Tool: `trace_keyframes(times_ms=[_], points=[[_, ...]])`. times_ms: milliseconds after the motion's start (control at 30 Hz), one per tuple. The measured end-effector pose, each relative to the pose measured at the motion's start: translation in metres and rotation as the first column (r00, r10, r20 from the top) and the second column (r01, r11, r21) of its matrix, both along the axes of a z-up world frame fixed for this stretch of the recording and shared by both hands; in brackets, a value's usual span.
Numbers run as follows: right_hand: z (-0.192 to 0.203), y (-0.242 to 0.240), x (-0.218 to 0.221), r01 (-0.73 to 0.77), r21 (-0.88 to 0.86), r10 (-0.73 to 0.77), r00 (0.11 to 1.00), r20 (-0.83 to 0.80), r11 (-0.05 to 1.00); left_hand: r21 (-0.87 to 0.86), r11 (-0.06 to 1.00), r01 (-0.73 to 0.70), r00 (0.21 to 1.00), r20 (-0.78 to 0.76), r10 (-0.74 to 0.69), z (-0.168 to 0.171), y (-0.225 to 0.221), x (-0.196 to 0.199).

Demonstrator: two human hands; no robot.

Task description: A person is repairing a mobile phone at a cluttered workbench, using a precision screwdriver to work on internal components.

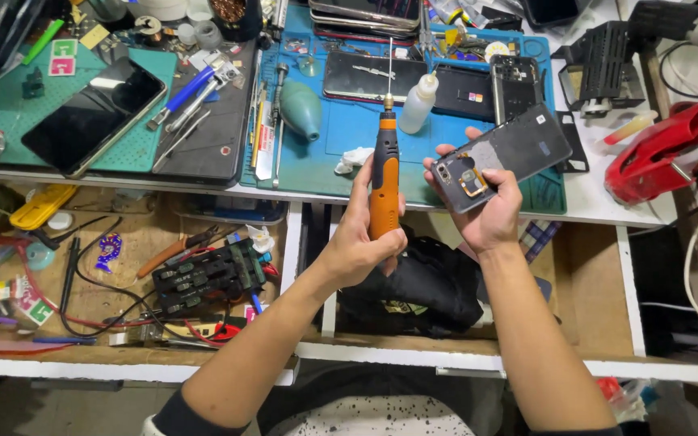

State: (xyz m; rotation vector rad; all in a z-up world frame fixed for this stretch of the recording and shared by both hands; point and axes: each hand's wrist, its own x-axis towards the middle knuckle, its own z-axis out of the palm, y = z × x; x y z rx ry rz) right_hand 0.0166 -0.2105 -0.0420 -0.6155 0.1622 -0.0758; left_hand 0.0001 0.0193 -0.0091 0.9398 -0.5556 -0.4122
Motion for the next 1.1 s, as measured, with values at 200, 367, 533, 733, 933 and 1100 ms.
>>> trace_keyframes(times_ms=[200,367,533,733,933,1100], points=[[0.000,0.011,-0.008,-0.049,-0.026,0.049,0.999,0.003,0.998,-0.011,0.999,0.041,0.999,-0.009,-0.041,0.000,-0.005,-0.001],[-0.004,0.004,-0.006,-0.053,0.036,0.052,0.998,0.024,0.998,0.042,0.983,-0.180,0.979,0.104,0.175,0.001,-0.007,0.010],[-0.003,0.002,-0.009,-0.040,0.067,0.038,0.999,0.031,0.997,0.081,0.991,-0.106,0.991,0.085,0.099,0.022,-0.004,0.025],[0.000,0.003,-0.010,-0.029,0.059,0.026,0.999,0.046,0.998,0.035,0.995,0.091,0.994,0.061,-0.093,0.019,-0.007,0.021],[0.002,0.008,-0.008,-0.042,0.022,0.042,0.999,0.026,0.999,0.010,1.000,0.013,1.000,-0.018,-0.013,-0.021,-0.005,0.028],[0.003,0.008,-0.007,-0.038,0.016,0.038,0.999,0.019,0.999,0.002,0.995,0.104,0.993,-0.061,-0.103,-0.004,-0.002,0.020]])
